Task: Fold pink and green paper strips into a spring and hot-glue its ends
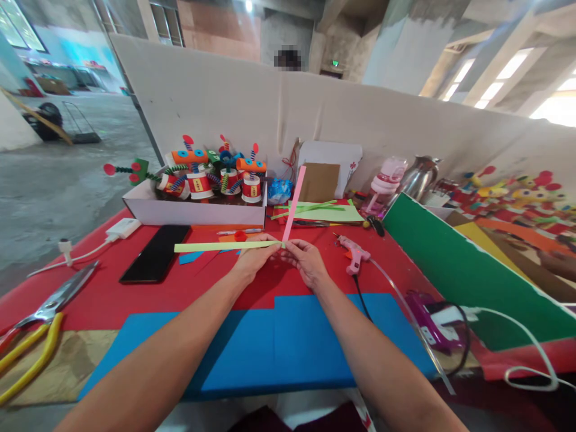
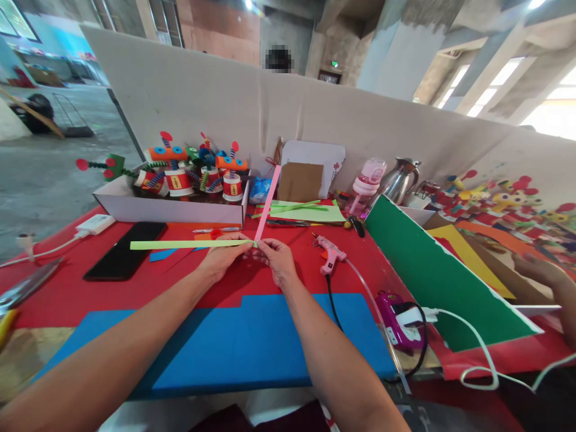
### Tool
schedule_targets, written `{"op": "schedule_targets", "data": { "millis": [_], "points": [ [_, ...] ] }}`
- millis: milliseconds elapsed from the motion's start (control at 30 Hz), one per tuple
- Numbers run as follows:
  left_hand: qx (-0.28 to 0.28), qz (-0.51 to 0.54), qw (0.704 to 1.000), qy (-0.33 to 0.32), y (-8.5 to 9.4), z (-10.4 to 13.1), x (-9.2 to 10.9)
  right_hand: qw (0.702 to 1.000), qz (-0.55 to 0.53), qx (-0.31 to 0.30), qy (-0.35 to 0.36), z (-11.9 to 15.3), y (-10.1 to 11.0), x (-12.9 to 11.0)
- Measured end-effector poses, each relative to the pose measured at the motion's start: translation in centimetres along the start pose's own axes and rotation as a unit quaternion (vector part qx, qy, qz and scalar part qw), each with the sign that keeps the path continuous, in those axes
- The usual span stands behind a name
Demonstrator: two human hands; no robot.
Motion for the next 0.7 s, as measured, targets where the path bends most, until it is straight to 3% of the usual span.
{"op": "schedule_targets", "data": {
  "millis": [133,300,700],
  "points": [
    [-0.005,-0.026,1.000,-0.008,-0.10,0.02,0.04,1.000,0.005,0.006,0.004,-0.19,0.13,0.14],
    [0.038,-0.076,0.996,-0.020,0.35,0.10,0.16,0.999,0.014,0.033,0.025,-0.34,0.32,0.17],
    [-0.004,0.007,1.000,0.017,-0.12,0.06,-0.46,0.996,-0.007,0.066,0.053,-0.14,0.22,-0.04]
  ]
}}
Point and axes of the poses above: each hand's wrist, its own z-axis away from the middle knuckle, its own y-axis out of the back of the hand, x = y × z, the point moved 5 cm from there along -z, towards the middle knuckle, and after that the axes turned 4 degrees about z, right-handed, at the moved point
